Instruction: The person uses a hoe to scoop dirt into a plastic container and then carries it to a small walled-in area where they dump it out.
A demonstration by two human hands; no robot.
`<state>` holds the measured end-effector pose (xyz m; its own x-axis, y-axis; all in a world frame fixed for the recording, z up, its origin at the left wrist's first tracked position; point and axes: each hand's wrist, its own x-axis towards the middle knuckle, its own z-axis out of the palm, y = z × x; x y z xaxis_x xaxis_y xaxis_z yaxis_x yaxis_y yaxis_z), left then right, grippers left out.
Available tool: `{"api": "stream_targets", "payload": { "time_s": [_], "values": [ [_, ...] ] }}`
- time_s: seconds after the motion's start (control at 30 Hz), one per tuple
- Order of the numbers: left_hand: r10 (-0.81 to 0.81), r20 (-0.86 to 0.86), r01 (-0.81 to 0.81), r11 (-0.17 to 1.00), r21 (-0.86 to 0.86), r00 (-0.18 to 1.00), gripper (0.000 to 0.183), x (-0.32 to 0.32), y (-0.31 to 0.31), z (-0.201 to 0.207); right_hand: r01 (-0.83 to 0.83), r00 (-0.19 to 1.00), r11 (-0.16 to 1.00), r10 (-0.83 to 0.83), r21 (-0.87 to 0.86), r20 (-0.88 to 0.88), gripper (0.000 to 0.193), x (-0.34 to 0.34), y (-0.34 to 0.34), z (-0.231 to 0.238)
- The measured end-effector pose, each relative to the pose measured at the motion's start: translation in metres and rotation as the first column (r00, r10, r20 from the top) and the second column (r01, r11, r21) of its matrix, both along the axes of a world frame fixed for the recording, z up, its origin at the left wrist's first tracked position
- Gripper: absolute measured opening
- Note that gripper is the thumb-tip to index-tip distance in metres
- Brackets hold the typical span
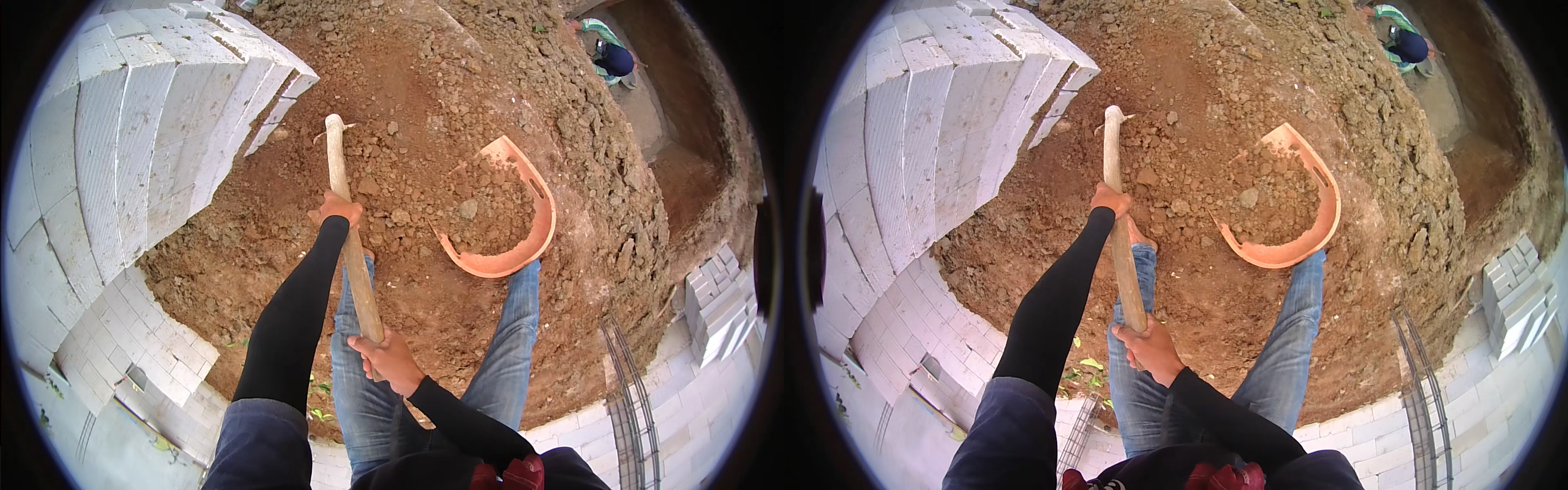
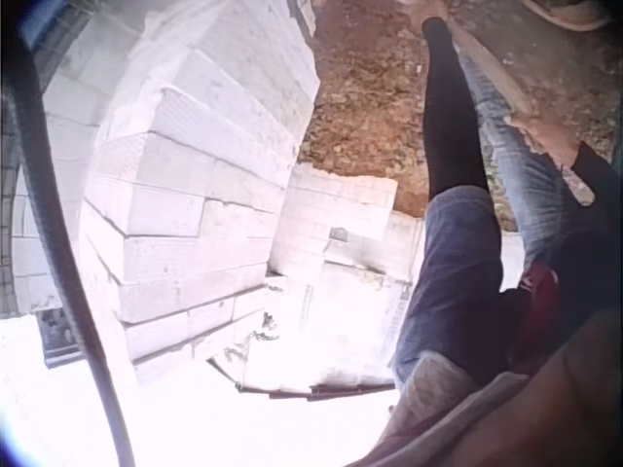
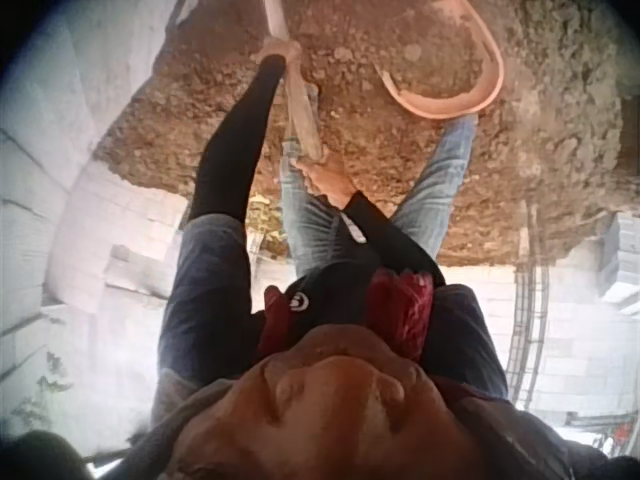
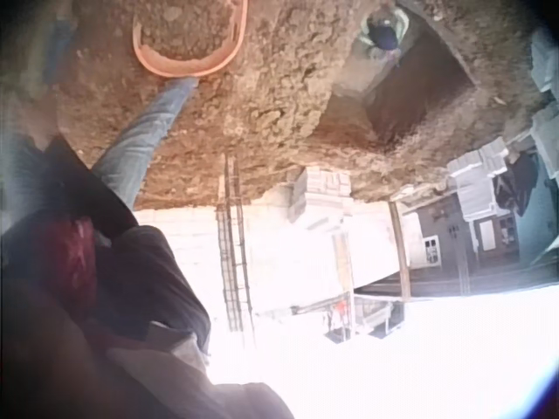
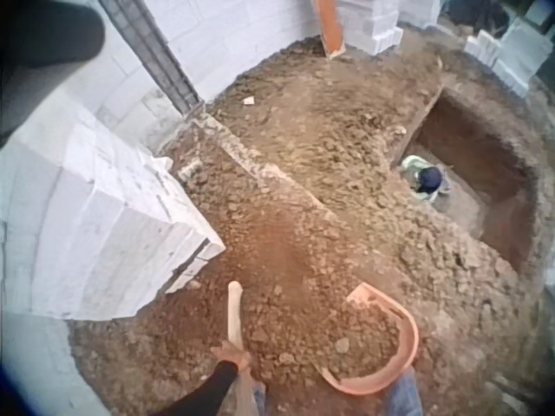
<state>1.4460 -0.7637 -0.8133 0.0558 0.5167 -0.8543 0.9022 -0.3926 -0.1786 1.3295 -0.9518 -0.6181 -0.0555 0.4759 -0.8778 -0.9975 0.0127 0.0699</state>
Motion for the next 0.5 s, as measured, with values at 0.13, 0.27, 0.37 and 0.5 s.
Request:
{"api": "stream_targets", "payload": {
  "time_s": [0.13, 0.27, 0.37, 0.5],
  "values": [
    [0.401, 0.223, -0.384, 0.916, -0.116, 0.889, 0.059, -0.065, -0.028, -0.02, -0.235, 0.971, 0.972, 0.234, 0.002, 0.038, 0.035, 0.005, -0.074, 0.018],
    [0.734, 0.397, -0.721, 0.658, -0.218, 0.55, 0.047, -0.093, -0.159, 0.046, -0.472, 0.876, 0.881, 0.47, -0.005, 0.104, 0.039, 0.006, -0.209, 0.033],
    [0.911, 0.201, -0.846, 0.409, -0.342, 0.359, 0.045, -0.112, -0.252, 0.109, -0.725, 0.609, 0.667, 0.738, -0.172, 0.291, 0.042, 0.007, -0.322, 0.059],
    [0.981, -0.001, -0.897, 0.179, -0.404, 0.196, 0.035, -0.144, -0.307, 0.132, -0.762, 0.386, 0.502, 0.86, -0.41, 0.335, 0.042, -0.027, -0.383, 0.084]
  ]
}}
